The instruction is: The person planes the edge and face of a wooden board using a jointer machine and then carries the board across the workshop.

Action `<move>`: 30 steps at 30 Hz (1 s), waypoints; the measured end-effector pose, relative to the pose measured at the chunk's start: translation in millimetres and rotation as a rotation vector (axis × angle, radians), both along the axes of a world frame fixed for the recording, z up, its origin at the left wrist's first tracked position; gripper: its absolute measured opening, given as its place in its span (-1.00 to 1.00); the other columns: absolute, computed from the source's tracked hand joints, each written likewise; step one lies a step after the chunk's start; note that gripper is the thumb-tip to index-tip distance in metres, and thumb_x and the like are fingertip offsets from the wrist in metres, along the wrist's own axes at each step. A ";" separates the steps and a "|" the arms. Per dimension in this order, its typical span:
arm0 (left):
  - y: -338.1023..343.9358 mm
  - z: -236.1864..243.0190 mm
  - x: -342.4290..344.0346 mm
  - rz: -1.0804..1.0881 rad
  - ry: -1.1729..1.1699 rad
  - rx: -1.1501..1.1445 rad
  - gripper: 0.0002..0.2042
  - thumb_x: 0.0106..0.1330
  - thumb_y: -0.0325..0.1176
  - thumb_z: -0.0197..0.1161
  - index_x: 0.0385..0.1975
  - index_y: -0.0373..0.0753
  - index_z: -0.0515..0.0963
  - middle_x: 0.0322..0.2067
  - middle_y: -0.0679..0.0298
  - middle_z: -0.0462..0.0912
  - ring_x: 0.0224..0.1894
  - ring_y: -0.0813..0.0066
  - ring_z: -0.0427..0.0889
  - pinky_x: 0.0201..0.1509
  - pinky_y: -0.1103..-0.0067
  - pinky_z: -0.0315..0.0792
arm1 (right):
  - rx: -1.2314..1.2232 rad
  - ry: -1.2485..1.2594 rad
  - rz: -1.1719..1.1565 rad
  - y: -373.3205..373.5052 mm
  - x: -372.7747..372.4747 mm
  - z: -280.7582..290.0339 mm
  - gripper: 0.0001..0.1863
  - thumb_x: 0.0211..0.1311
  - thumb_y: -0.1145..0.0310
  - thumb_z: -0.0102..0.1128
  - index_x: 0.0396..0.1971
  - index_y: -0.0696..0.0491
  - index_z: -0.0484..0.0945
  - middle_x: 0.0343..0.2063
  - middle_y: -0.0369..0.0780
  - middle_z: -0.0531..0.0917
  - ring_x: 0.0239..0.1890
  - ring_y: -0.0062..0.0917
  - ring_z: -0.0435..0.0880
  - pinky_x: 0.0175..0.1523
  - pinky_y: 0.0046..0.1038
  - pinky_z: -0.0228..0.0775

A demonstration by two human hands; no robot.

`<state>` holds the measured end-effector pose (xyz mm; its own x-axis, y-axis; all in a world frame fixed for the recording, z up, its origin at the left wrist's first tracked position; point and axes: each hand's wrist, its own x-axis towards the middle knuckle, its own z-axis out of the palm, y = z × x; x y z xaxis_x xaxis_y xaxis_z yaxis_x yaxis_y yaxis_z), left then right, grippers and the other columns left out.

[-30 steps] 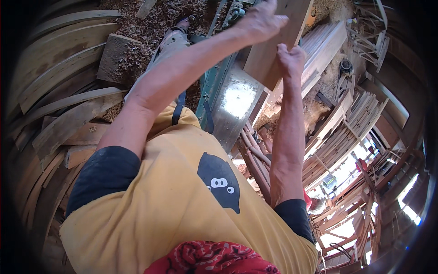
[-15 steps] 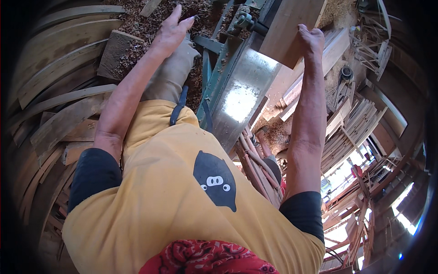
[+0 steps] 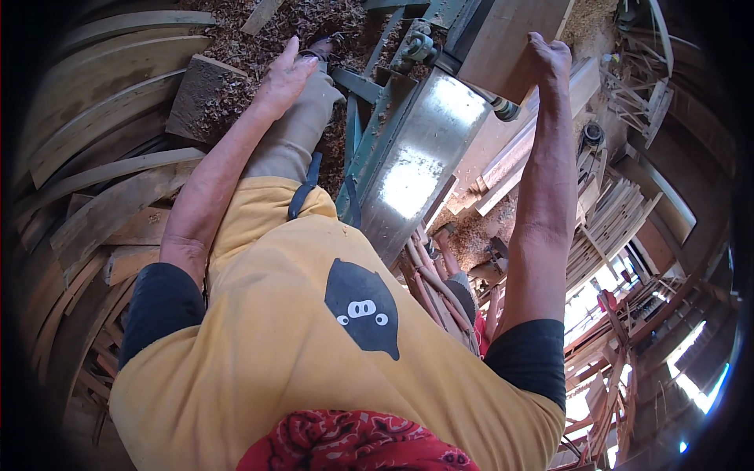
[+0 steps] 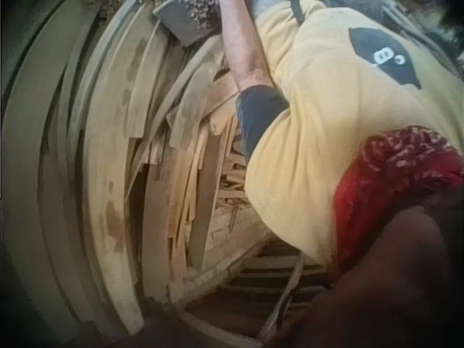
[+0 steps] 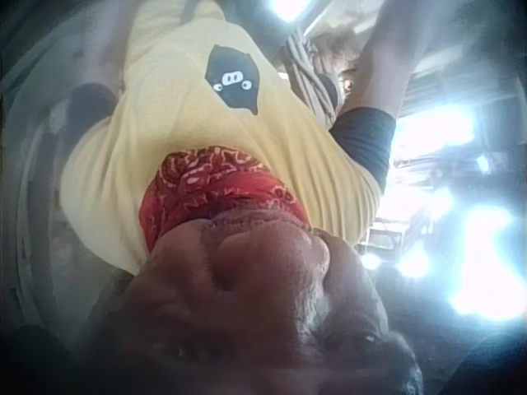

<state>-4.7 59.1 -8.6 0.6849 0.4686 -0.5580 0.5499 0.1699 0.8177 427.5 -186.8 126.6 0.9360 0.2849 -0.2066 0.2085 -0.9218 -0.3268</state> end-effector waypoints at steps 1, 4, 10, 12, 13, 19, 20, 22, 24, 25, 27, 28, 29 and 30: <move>-0.7 -2.4 2.0 -0.029 0.009 0.067 -0.24 0.42 -0.25 0.22 0.45 -0.50 -0.02 0.35 -0.17 0.29 0.32 0.31 0.40 0.36 0.57 0.27 | -0.003 -0.004 -0.002 -2.0 6.5 -0.3 -0.56 0.13 0.06 0.39 -0.58 0.19 0.62 -0.61 -0.24 0.65 -0.54 -0.54 0.60 -0.38 -0.41 0.41; 0.3 -7.9 2.0 -0.034 -0.023 0.113 -0.25 0.43 -0.28 0.21 0.45 -0.50 -0.04 0.26 -0.08 0.42 0.16 0.44 0.52 0.26 0.61 0.37 | 0.099 0.032 0.016 -0.7 13.4 2.4 -0.56 0.13 0.06 0.41 -0.62 0.16 0.58 -0.63 -0.28 0.63 -0.56 -0.55 0.58 -0.40 -0.42 0.40; 7.8 -1.3 -5.9 -0.016 -0.028 0.108 -0.26 0.44 -0.30 0.19 0.46 -0.48 -0.06 0.08 0.06 0.55 0.04 0.55 0.56 0.17 0.64 0.43 | 0.421 0.246 0.065 8.4 -9.3 30.4 -0.72 0.15 0.22 0.29 -0.58 0.12 0.67 -0.67 -0.40 0.57 -0.64 -0.66 0.48 -0.52 -0.52 0.27; 7.6 12.4 -5.1 -0.047 -0.010 0.111 -0.26 0.45 -0.30 0.19 0.46 -0.48 -0.06 0.18 -0.01 0.48 0.12 0.51 0.52 0.23 0.61 0.41 | 0.495 0.331 0.028 -17.8 -10.6 44.2 -0.73 0.17 0.23 0.28 -0.57 0.11 0.66 -0.66 -0.41 0.55 -0.63 -0.67 0.48 -0.52 -0.54 0.25; 9.1 12.9 -7.9 -0.046 -0.026 0.117 -0.26 0.45 -0.30 0.19 0.46 -0.48 -0.06 0.18 -0.01 0.48 0.12 0.51 0.52 0.23 0.61 0.41 | 0.561 0.427 -0.011 -32.1 -13.9 52.7 -0.75 0.19 0.24 0.27 -0.56 0.10 0.66 -0.66 -0.42 0.54 -0.62 -0.68 0.47 -0.52 -0.55 0.24; 4.5 20.5 -46.6 0.010 -0.008 0.109 -0.21 0.35 -0.06 0.20 0.45 -0.41 0.07 0.36 -0.23 0.26 0.43 0.01 0.27 0.47 0.41 0.14 | 0.885 0.457 -0.290 -82.1 -118.6 85.5 -0.69 0.34 0.24 0.10 -0.14 0.17 0.60 -0.20 -0.25 0.67 -0.17 -0.52 0.63 0.01 -0.48 0.45; -1.5 26.2 -42.7 -0.012 -0.030 0.099 -0.21 0.35 -0.06 0.20 0.45 -0.41 0.07 0.36 -0.23 0.26 0.43 0.01 0.27 0.47 0.41 0.14 | 0.820 0.580 -0.344 -109.8 -119.8 85.7 -0.60 0.35 0.20 0.08 0.00 0.20 0.56 -0.06 -0.17 0.68 -0.05 -0.42 0.66 0.17 -0.41 0.46; -7.8 38.2 -45.7 -0.032 -0.061 0.146 -0.21 0.36 -0.07 0.20 0.44 -0.45 0.06 0.37 -0.22 0.26 0.44 0.03 0.25 0.48 0.42 0.12 | 0.879 0.599 -0.397 -129.8 -142.3 89.5 -0.60 0.36 0.20 0.05 0.00 0.19 0.56 -0.06 -0.17 0.68 -0.06 -0.42 0.67 0.15 -0.40 0.47; -14.7 46.0 -45.3 -0.058 -0.059 0.131 -0.21 0.36 -0.08 0.20 0.44 -0.46 0.06 0.37 -0.22 0.25 0.45 0.04 0.24 0.49 0.43 0.11 | 0.991 0.641 -0.447 -146.7 -161.3 93.3 -0.61 0.35 0.19 0.05 0.00 0.15 0.57 -0.09 -0.19 0.69 -0.08 -0.42 0.67 0.10 -0.37 0.51; -17.3 46.2 -51.9 -0.070 -0.041 0.121 -0.21 0.37 -0.08 0.20 0.44 -0.47 0.06 0.38 -0.22 0.24 0.46 0.05 0.23 0.50 0.43 0.10 | 0.991 0.643 -0.450 -145.3 -172.2 97.6 -0.61 0.35 0.19 0.05 0.00 0.15 0.57 -0.09 -0.19 0.69 -0.08 -0.42 0.67 0.10 -0.37 0.51; -17.6 43.8 -54.5 -0.065 -0.070 0.111 -0.21 0.37 -0.08 0.20 0.44 -0.46 0.06 0.38 -0.22 0.23 0.46 0.05 0.22 0.50 0.43 0.10 | 0.997 0.609 -0.527 -143.9 -196.7 105.9 -0.61 0.33 0.18 0.06 0.00 0.14 0.57 -0.14 -0.19 0.69 -0.10 -0.43 0.67 0.10 -0.39 0.50; -18.5 40.9 -60.1 -0.053 -0.099 0.102 -0.21 0.37 -0.08 0.20 0.44 -0.46 0.06 0.39 -0.21 0.22 0.46 0.05 0.21 0.50 0.43 0.09 | 0.995 0.613 -0.528 -137.2 -211.1 113.7 -0.61 0.33 0.18 0.06 0.00 0.14 0.57 -0.14 -0.19 0.69 -0.10 -0.43 0.67 0.10 -0.39 0.50; -19.7 39.1 -63.9 -0.054 -0.098 0.103 -0.21 0.37 -0.08 0.20 0.44 -0.46 0.06 0.39 -0.21 0.22 0.46 0.05 0.21 0.50 0.43 0.09 | 0.984 0.568 -0.532 -129.1 -222.8 121.6 -0.74 0.32 0.21 0.08 -0.18 0.08 0.59 -0.25 -0.27 0.66 -0.18 -0.52 0.63 0.02 -0.44 0.48; -20.7 37.6 -68.2 -0.067 -0.083 0.122 -0.21 0.37 -0.08 0.20 0.44 -0.45 0.06 0.39 -0.21 0.21 0.47 0.05 0.20 0.50 0.43 0.09 | 0.974 0.525 -0.533 -122.4 -234.0 127.5 -0.81 0.32 0.25 0.11 -0.35 0.03 0.60 -0.36 -0.35 0.62 -0.26 -0.61 0.59 -0.06 -0.49 0.46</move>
